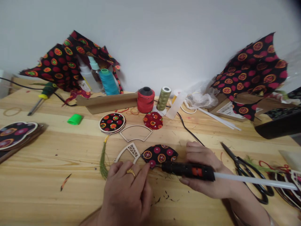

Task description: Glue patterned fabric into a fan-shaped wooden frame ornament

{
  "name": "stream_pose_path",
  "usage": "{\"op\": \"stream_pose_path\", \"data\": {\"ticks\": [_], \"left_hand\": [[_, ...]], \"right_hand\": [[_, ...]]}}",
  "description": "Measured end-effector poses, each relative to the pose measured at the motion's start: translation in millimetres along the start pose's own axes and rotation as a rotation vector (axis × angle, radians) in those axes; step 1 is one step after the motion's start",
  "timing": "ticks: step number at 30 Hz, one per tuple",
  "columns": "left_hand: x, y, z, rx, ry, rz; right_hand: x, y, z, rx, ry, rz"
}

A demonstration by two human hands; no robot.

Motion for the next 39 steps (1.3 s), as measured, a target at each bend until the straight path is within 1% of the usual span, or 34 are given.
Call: {"op": "stream_pose_path", "data": {"ticks": [3, 5, 8, 11, 14, 16, 17, 21, 24, 27, 30, 34, 39], "left_hand": [[0.3, 2.1, 0.7, 0.008, -0.013, 0.021], [1.5, 2.8, 0.3, 0.013, -0.020, 0.029], [3.4, 2.8, -0.9, 0.016, -0.023, 0.032], [4.4, 4.0, -2.0, 0.033, -0.018, 0.048], [4.8, 6.4, -5.9, 0.052, 0.028, 0.067], [6.1, 5.8, -7.6, 0.076, 0.047, 0.051], [7.5, 4.6, -6.7, 0.093, 0.035, 0.033], [16.1, -2.4, 4.1, 0.174, -0.098, -0.055], [21.9, -5.1, 10.4, 0.191, -0.149, -0.089], [24.0, -5.8, 13.3, 0.175, -0.139, -0.098], [23.2, -7.3, 15.0, 0.169, -0.129, -0.105], [22.9, -8.2, 17.3, 0.179, -0.135, -0.095], [24.7, -7.3, 17.5, 0.204, -0.117, -0.076]], "right_hand": [[-0.4, 0.5, 6.1, 0.003, -0.028, 0.003], [-1.0, 1.5, 4.7, 0.000, -0.025, 0.002], [-2.5, 5.3, -6.3, -0.007, -0.013, 0.024], [-5.6, 9.2, -17.6, -0.006, -0.059, 0.083], [-9.5, 8.2, -28.2, -0.049, -0.096, 0.122], [-12.6, 8.0, -32.8, -0.088, -0.101, 0.144], [-14.3, 8.3, -33.9, -0.103, -0.099, 0.150], [-21.1, 12.3, -30.2, -0.145, -0.073, 0.139], [-26.5, 14.8, -25.7, -0.177, -0.044, 0.118], [-31.2, 12.0, -27.2, -0.161, 0.007, 0.087], [-35.0, 8.6, -29.9, -0.136, 0.025, 0.076], [-37.3, 4.8, -35.1, -0.143, 0.091, 0.062], [-37.7, 5.5, -31.5, -0.141, 0.096, 0.056]]}}
Point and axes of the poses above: each hand's wrist, its own x-axis towards the middle knuckle, its own z-axis out of the palm, y = z × x, the point moved 9 cm from there along x, towards the middle knuckle, and after that the axes turned 9 degrees about -z, right-handed, at the moved point
